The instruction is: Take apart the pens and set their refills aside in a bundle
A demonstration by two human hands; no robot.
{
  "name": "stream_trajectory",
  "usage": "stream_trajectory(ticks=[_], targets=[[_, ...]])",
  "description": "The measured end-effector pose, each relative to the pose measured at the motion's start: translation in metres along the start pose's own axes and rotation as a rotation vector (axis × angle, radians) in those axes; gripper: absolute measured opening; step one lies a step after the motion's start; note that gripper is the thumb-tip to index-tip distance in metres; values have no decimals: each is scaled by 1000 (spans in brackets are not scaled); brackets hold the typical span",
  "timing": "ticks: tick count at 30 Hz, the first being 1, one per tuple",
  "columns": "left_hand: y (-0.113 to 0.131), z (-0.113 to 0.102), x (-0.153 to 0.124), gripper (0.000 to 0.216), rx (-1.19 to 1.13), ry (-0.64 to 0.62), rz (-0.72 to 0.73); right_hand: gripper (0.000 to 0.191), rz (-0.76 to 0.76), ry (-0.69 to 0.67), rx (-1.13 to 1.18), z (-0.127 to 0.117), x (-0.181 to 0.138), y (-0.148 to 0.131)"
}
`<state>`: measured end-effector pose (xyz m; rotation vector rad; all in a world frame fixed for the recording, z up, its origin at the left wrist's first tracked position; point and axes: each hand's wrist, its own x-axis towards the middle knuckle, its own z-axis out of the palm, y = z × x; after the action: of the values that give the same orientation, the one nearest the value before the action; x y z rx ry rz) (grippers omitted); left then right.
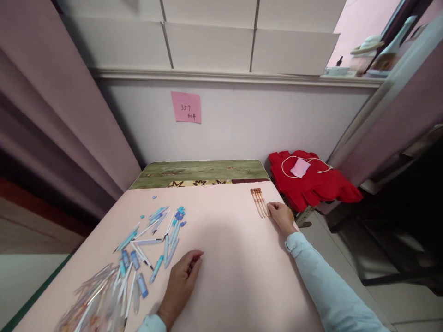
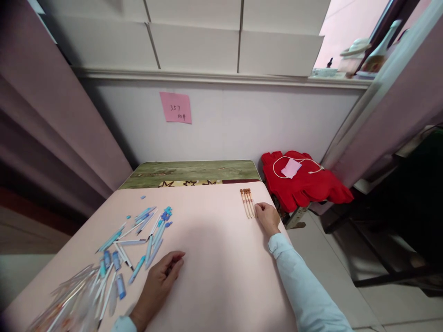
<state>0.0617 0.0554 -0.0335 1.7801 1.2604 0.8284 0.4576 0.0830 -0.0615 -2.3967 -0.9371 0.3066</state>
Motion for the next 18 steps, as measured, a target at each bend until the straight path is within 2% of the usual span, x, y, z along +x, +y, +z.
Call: stream_trajectory(ticks=[5, 11, 14, 18], targets=[[-1, -1, -3, 27, 3, -5, 36, 38, 8, 22, 4, -7, 1, -10], [-1, -3, -2, 24, -17, -21, 67, 76, -7, 140, -29, 7, 3, -50], [0, -5, -2, 24, -43, -38, 66, 79, -8, 150, -93, 20, 0, -68], [1, -7, -2, 25, -80, -62, 59, 73, 5, 136, -144, 29, -1, -81]])
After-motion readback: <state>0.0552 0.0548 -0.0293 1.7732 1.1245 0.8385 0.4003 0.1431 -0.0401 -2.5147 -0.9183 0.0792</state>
